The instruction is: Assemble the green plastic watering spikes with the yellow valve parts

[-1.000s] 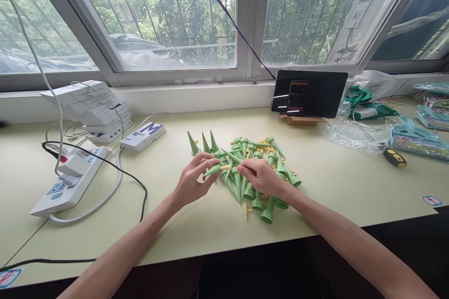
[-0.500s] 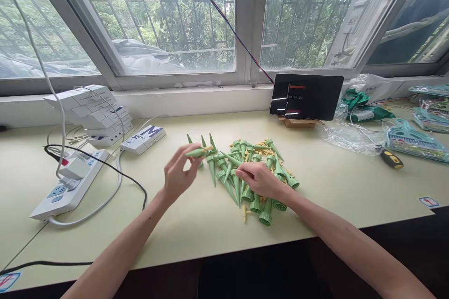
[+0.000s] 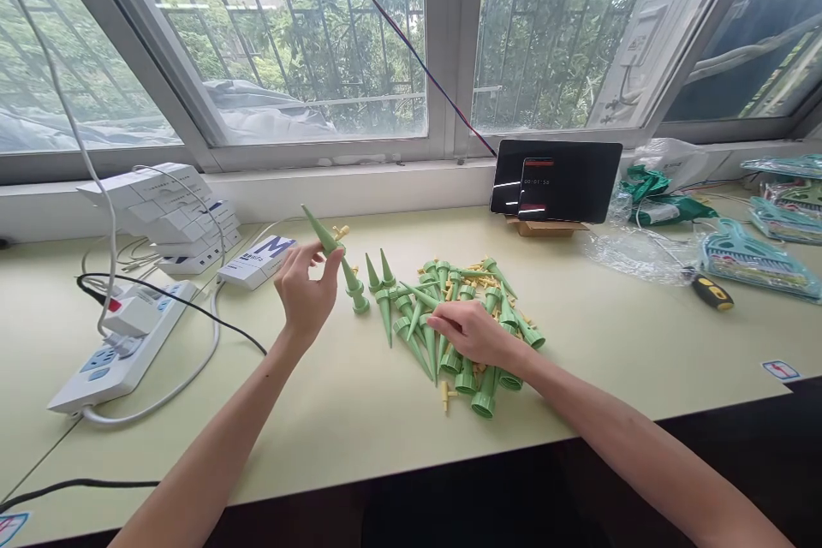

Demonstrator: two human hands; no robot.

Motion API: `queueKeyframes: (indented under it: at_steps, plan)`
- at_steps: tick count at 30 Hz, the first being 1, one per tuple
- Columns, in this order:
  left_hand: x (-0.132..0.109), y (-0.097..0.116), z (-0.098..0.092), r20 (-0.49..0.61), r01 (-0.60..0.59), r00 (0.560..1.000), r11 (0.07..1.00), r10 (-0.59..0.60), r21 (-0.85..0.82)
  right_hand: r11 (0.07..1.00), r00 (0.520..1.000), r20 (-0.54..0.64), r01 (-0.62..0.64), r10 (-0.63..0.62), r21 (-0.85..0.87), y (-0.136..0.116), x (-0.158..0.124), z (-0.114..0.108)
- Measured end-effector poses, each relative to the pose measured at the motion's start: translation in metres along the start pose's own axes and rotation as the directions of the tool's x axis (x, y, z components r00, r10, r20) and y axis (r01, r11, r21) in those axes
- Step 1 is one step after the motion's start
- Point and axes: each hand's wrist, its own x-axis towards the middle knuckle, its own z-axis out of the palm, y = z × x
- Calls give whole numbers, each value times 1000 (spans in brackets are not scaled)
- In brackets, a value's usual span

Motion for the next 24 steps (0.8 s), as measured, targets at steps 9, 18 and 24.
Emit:
queueKeyframes:
  at_steps: [9, 18, 24]
  plan:
    - [-7, -3, 4, 55, -26, 998, 1000, 26, -2, 1000, 1000, 7, -8, 8, -4, -2, 0, -1]
    - [-13, -8, 5, 74, -37, 997, 999, 36, 12, 1000, 1000, 8, 2, -2, -2, -2, 0, -1]
    - [-18, -13, 6, 95, -26, 995, 1000, 24, 15, 1000, 1000, 12, 5, -4, -4, -2, 0, -2]
